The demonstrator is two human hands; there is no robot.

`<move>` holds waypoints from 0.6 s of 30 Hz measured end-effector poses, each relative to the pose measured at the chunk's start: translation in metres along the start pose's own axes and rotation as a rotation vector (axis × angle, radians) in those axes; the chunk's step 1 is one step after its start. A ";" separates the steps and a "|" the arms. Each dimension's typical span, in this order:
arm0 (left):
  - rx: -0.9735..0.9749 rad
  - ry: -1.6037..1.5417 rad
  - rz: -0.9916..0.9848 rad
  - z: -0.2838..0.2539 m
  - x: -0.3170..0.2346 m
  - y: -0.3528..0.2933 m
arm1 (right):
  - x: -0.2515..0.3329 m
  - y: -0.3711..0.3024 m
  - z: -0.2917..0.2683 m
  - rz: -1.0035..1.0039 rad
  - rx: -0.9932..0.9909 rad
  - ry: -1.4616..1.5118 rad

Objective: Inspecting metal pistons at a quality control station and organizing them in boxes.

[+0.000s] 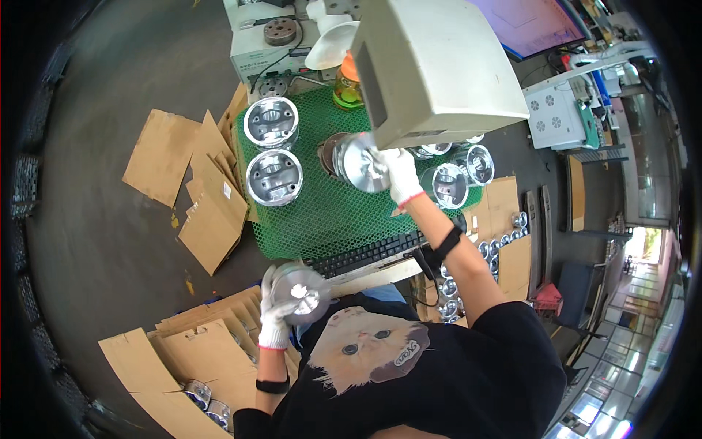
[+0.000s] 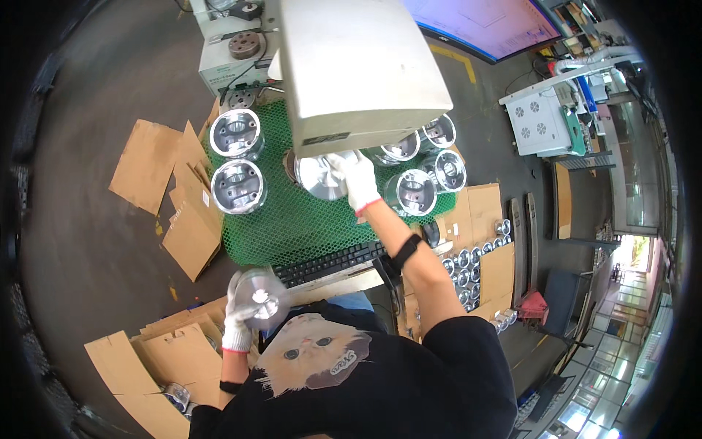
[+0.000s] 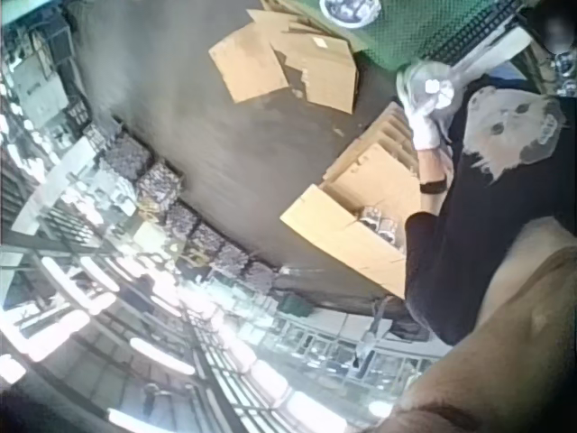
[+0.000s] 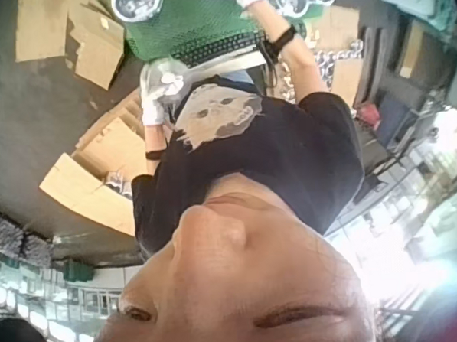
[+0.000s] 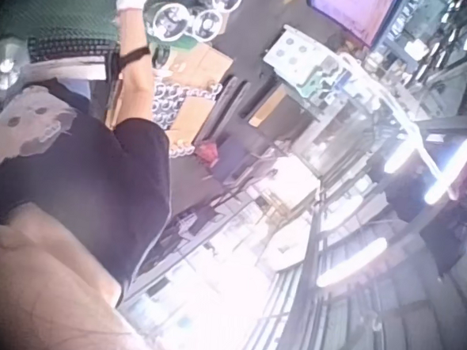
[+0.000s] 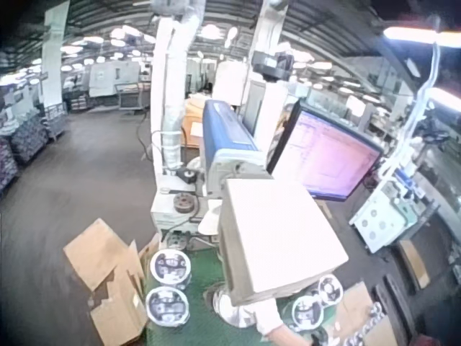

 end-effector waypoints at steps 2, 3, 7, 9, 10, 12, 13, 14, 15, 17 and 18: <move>-0.070 -0.022 0.096 -0.147 0.047 -0.019 | -0.017 0.030 0.026 0.002 0.118 -0.070; -0.126 0.259 0.118 -0.163 0.042 -0.032 | -0.022 0.039 0.028 -0.006 0.113 -0.083; -0.321 0.240 0.067 -0.195 0.014 -0.082 | -0.018 0.041 0.039 0.007 0.059 -0.050; -0.322 0.107 0.124 -0.185 0.006 -0.095 | -0.008 0.041 0.039 -0.057 0.061 -0.164; -0.320 0.044 0.147 -0.176 0.000 -0.102 | -0.002 0.038 0.038 -0.072 0.088 -0.170; -0.323 -0.081 0.197 -0.165 -0.005 -0.112 | -0.002 0.050 0.033 -0.066 0.131 -0.231; -0.330 -0.084 0.203 -0.164 -0.003 -0.113 | 0.004 0.045 0.038 -0.087 0.141 -0.238; -0.392 -0.087 0.151 -0.166 0.002 -0.111 | 0.002 0.047 0.038 -0.085 0.150 -0.237; -0.454 -0.094 0.101 -0.164 0.008 -0.109 | 0.003 0.050 0.041 -0.129 0.191 -0.336; -0.331 -0.182 0.119 -0.119 -0.001 -0.091 | 0.012 0.061 0.032 -0.225 0.160 -0.848; -0.308 -0.170 0.094 -0.111 -0.003 -0.084 | 0.025 0.059 0.034 -0.378 0.110 -1.165</move>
Point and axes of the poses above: each hand's wrist, its own y-axis towards the middle knuckle, its own z-axis out of the palm, x = y × z, the point moved 7 cm from there along y, towards the middle knuckle, and after that the axes turned 3 degrees about -y, right-handed, at the moved point
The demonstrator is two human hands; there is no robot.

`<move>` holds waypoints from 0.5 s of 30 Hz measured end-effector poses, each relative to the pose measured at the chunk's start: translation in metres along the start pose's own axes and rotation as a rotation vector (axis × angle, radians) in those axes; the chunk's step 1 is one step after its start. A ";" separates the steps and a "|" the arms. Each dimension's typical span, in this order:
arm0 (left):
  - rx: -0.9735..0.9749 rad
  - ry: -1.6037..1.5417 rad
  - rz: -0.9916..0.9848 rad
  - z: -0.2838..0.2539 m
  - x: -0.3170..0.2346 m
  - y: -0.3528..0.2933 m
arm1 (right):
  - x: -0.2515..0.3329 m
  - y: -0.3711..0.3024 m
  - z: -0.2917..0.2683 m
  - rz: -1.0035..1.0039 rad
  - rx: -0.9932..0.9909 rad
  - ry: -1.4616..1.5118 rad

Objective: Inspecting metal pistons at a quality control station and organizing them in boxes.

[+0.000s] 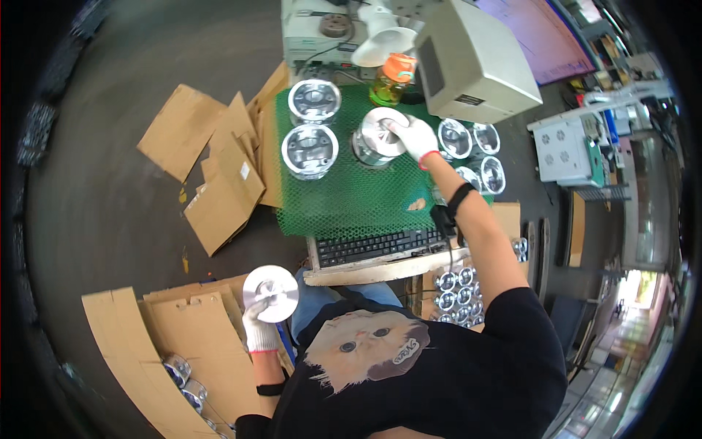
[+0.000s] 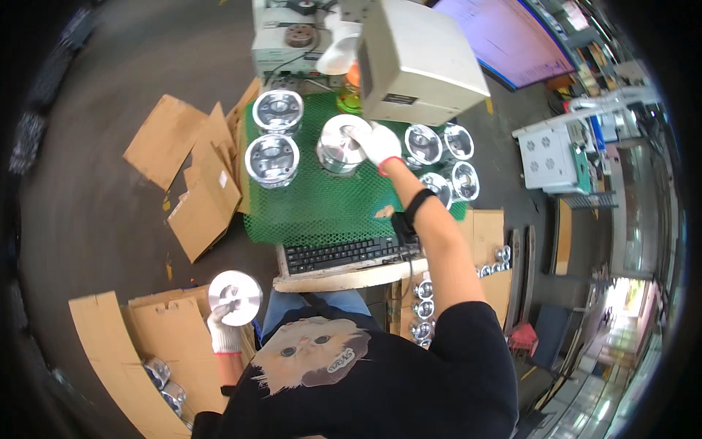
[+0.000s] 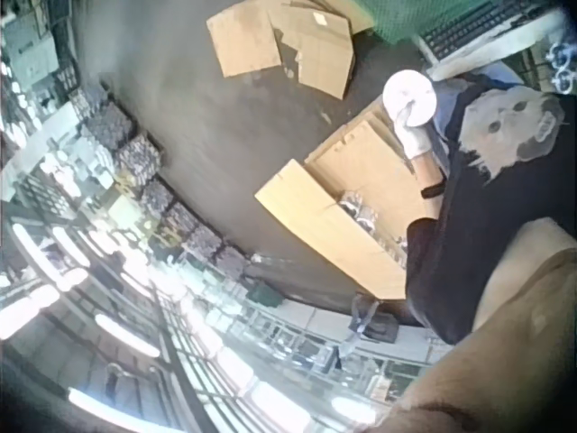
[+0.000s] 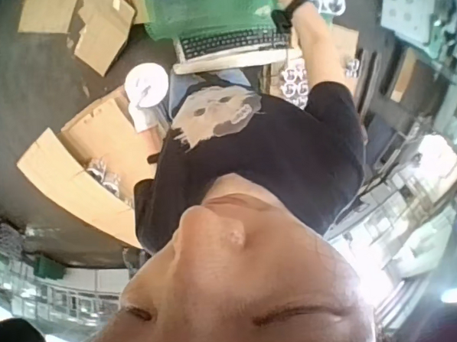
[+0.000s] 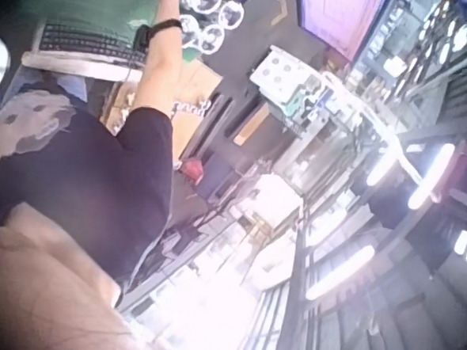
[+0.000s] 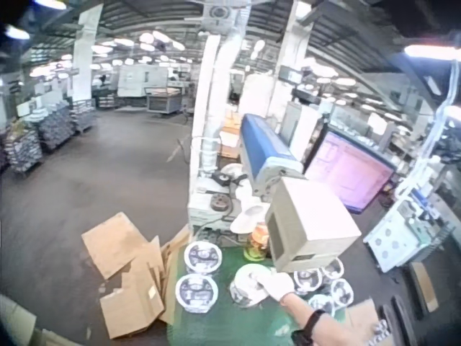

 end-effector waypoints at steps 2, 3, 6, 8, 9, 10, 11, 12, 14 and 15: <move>0.078 -0.059 0.078 0.040 -0.008 -0.002 | 0.048 -0.006 -0.014 -0.290 -0.090 -0.404; 0.075 -0.123 0.097 0.047 -0.009 -0.004 | 0.081 -0.023 -0.021 -0.463 -0.119 -0.461; -0.049 -0.181 0.097 0.066 -0.021 -0.010 | 0.129 -0.063 -0.021 -0.799 -0.209 -0.655; -0.023 -0.221 0.170 0.059 -0.029 -0.014 | 0.125 -0.063 -0.010 -0.624 -0.198 -0.612; -0.035 -0.217 0.213 0.066 -0.035 -0.018 | 0.122 -0.058 -0.007 -0.571 -0.217 -0.590; -0.063 -0.229 0.228 0.067 -0.039 -0.024 | 0.124 -0.062 -0.006 -0.601 -0.296 -0.616; -0.089 -0.240 0.241 0.066 -0.043 -0.029 | 0.126 -0.063 -0.004 -0.618 -0.297 -0.605; -0.052 -0.286 0.266 0.073 -0.048 -0.034 | 0.127 -0.062 -0.003 -0.601 -0.280 -0.607; -0.078 -0.257 0.260 0.074 -0.051 -0.040 | 0.126 -0.061 -0.002 -0.581 -0.264 -0.609; -0.098 -0.228 0.251 0.076 -0.053 -0.041 | 0.124 -0.060 -0.001 -0.582 -0.250 -0.618</move>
Point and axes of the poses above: each hand's wrist, its own y-axis towards the middle knuckle, its own z-axis out of the palm, x = y × z, the point moved 7 cm from there along y, towards the middle knuckle, and after that the axes turned 3 degrees about -y, right-handed, at the moved point
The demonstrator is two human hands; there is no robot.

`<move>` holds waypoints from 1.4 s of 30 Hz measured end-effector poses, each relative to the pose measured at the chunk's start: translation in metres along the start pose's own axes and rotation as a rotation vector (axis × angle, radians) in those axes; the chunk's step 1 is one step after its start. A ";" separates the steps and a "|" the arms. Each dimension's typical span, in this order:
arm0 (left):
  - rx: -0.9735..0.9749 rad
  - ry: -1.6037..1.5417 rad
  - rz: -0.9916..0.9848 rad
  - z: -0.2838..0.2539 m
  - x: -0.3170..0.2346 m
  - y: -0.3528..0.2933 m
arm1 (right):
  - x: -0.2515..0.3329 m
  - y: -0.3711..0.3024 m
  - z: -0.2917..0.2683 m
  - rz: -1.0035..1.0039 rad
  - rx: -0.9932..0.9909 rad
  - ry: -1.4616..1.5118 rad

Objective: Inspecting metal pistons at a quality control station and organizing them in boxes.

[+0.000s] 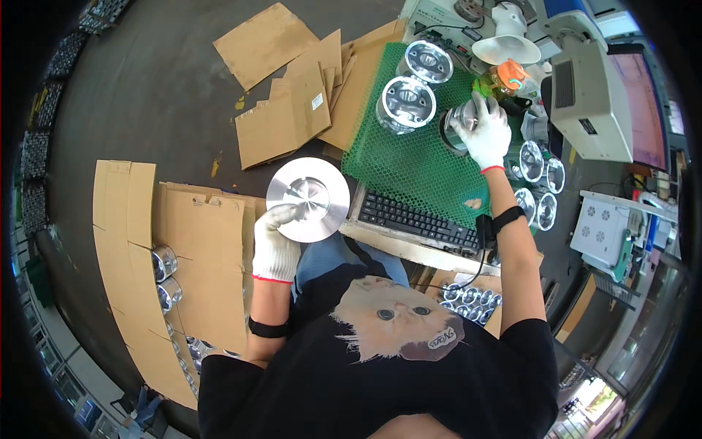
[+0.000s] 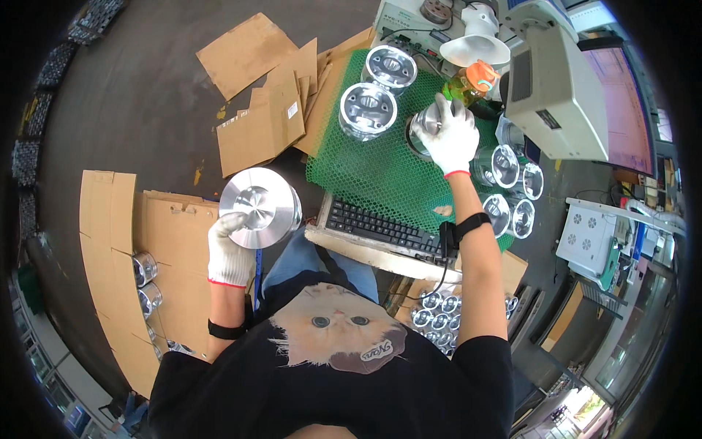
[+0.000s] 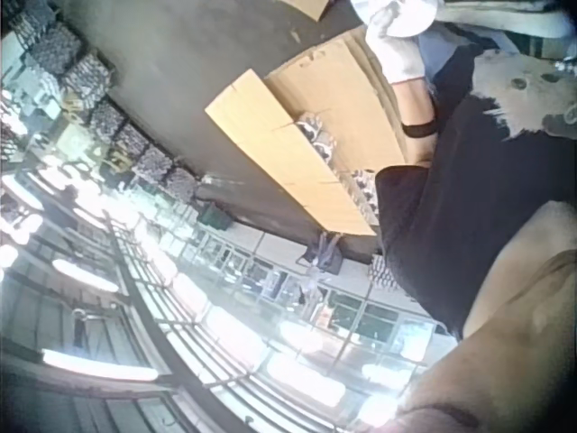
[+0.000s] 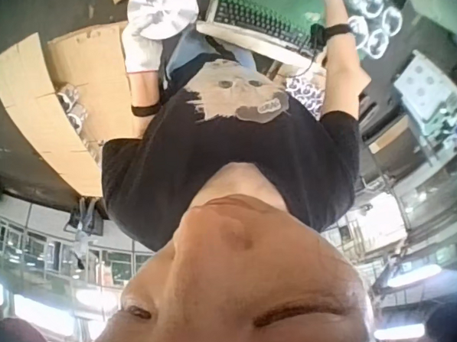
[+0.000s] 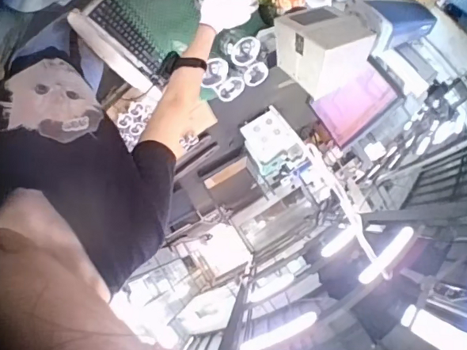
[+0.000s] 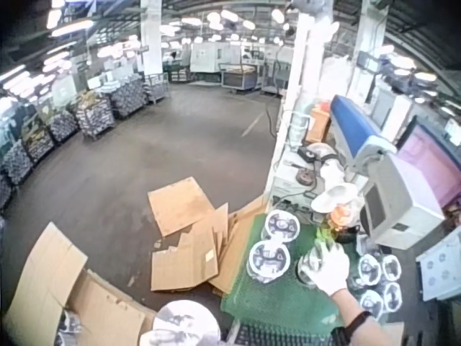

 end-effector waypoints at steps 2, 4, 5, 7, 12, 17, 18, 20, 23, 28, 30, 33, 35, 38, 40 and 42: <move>0.013 -0.026 -0.052 0.013 0.000 -0.010 | -0.004 -0.007 -0.002 0.004 0.013 -0.011; -0.003 -0.023 -0.079 0.014 -0.004 -0.016 | 0.003 -0.010 -0.017 0.046 -0.059 -0.095; 0.027 -0.029 -0.047 0.011 -0.005 -0.019 | 0.009 -0.024 -0.024 0.090 -0.072 -0.080; 0.044 -0.017 -0.058 0.008 -0.008 -0.023 | 0.034 -0.062 -0.035 0.028 -0.190 0.013; 0.153 -0.013 -0.077 0.021 -0.001 -0.033 | 0.072 -0.137 -0.021 -0.061 -0.061 0.371; 0.193 -0.057 -0.146 0.009 0.021 -0.042 | 0.082 -0.161 -0.004 0.215 0.288 0.910; 0.208 -0.112 -0.226 0.009 0.034 -0.039 | 0.083 -0.173 0.012 0.353 0.409 1.144; 0.170 -0.041 -0.278 0.018 0.053 -0.043 | 0.098 -0.195 0.024 0.513 0.655 1.562; 0.180 0.022 -0.370 0.003 0.083 -0.042 | 0.135 -0.236 0.021 1.060 0.969 2.226; 0.250 0.104 -0.637 -0.014 0.126 -0.029 | 0.165 -0.235 -0.030 1.189 1.043 2.556; 0.298 0.143 -0.704 -0.006 0.122 -0.025 | 0.157 -0.241 -0.026 1.301 0.963 2.352; 0.379 0.311 -0.868 -0.011 0.123 -0.011 | 0.153 -0.233 -0.022 1.272 1.082 2.327; 0.459 0.626 -0.734 -0.034 0.128 0.015 | 0.145 -0.217 -0.014 0.891 1.151 2.197; 0.441 0.814 -0.661 -0.055 0.135 0.047 | 0.145 -0.165 -0.017 0.214 0.906 0.962; 0.399 0.763 -0.780 -0.049 0.142 0.051 | 0.156 -0.143 -0.024 -0.113 0.832 0.533; 0.454 0.691 -0.796 -0.034 0.161 0.064 | 0.163 -0.122 -0.020 -0.169 0.767 0.352</move>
Point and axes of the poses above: each hand's wrist, its own y-axis towards the middle knuckle, its own z-axis out of the palm, x = y × z, the point moved 7 cm from there along y, towards the middle knuckle, and after that the axes turned 3 degrees about -y, right-handed, at the moved point
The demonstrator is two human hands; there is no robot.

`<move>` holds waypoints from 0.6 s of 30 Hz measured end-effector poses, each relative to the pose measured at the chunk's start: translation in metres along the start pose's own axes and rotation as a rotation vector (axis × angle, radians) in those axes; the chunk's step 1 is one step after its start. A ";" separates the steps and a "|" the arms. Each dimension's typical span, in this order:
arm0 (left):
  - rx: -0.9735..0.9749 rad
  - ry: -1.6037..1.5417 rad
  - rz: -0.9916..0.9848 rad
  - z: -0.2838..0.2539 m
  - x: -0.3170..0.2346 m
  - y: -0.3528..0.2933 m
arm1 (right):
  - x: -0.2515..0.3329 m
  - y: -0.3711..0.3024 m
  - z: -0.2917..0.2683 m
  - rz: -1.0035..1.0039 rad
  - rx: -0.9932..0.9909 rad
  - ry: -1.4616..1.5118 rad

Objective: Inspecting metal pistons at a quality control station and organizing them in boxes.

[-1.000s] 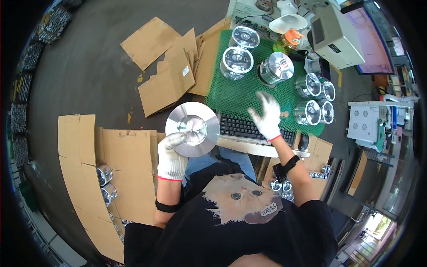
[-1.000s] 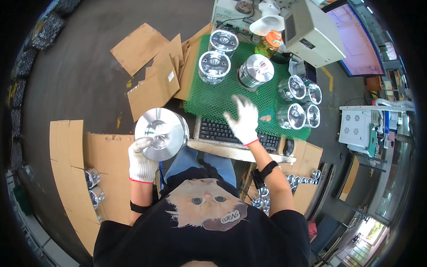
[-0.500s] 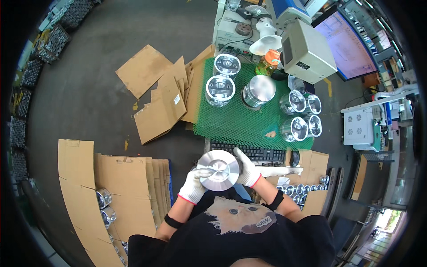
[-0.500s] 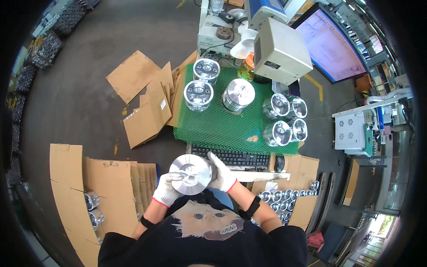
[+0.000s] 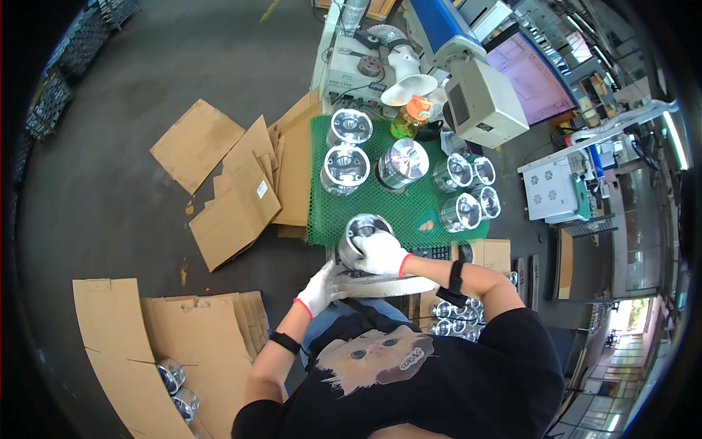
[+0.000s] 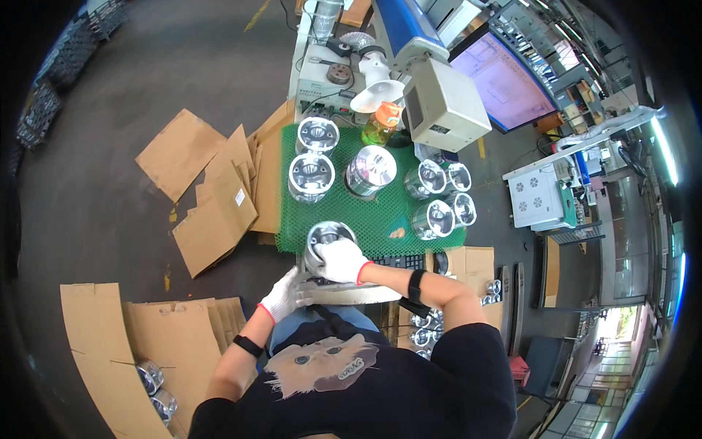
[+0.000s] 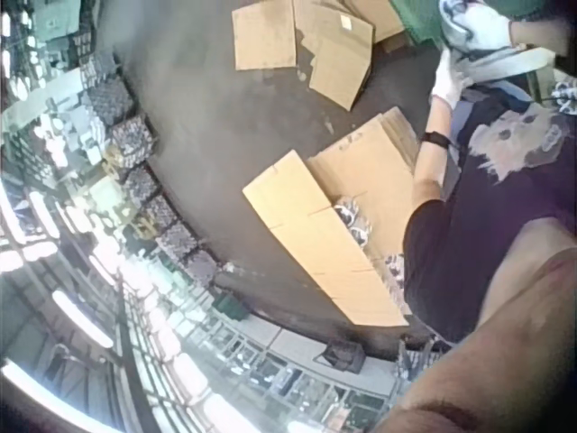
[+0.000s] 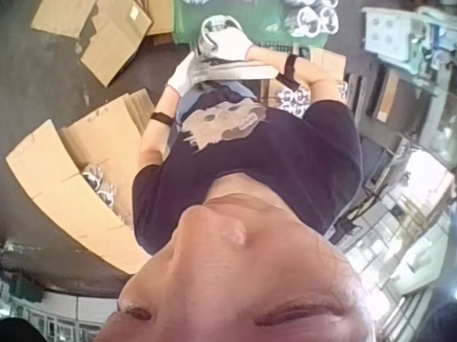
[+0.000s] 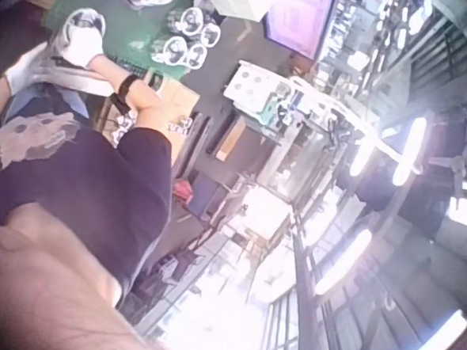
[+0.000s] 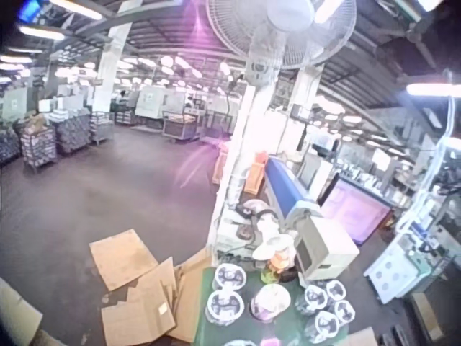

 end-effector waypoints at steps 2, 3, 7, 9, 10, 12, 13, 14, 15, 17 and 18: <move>0.126 -0.315 -0.084 0.026 -0.011 0.022 | -0.006 0.020 0.004 -0.173 -0.232 -0.139; 0.100 -0.397 -0.069 0.027 -0.015 0.034 | -0.004 0.032 0.006 -0.203 -0.293 -0.150; 0.170 -0.539 0.054 0.054 -0.052 0.049 | -0.007 0.055 0.009 -0.190 -0.341 -0.181; 0.238 -0.580 0.086 0.056 -0.056 0.055 | -0.004 0.054 0.001 -0.141 -0.330 -0.173; 0.234 -0.538 0.089 0.059 -0.060 0.054 | -0.005 0.051 -0.001 -0.111 -0.357 -0.174; 0.289 -0.496 0.131 0.044 -0.056 0.055 | 0.002 0.054 0.005 -0.174 -0.488 -0.126; 0.275 -0.454 0.199 0.042 -0.059 0.052 | 0.004 0.052 0.008 -0.202 -0.499 -0.125; 0.317 -0.402 0.177 0.046 -0.061 0.047 | 0.004 0.048 0.007 -0.225 -0.508 -0.126; 0.370 -0.451 0.185 0.033 -0.058 0.055 | 0.013 0.035 -0.003 -0.293 -0.539 -0.093; 0.268 -0.300 0.212 0.056 -0.071 0.041 | 0.006 0.002 -0.033 -0.382 -0.543 -0.017; 0.237 -0.326 0.207 0.032 -0.063 0.052 | 0.008 -0.005 -0.039 -0.447 -0.506 0.036</move>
Point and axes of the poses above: each hand's wrist, its own y-axis towards the middle knuckle, its own z-axis out of the palm, x = y × z, the point moved 7 cm from there along y, towards the middle knuckle, and after that the axes turned 3 degrees about -y, right-handed, at the moved point
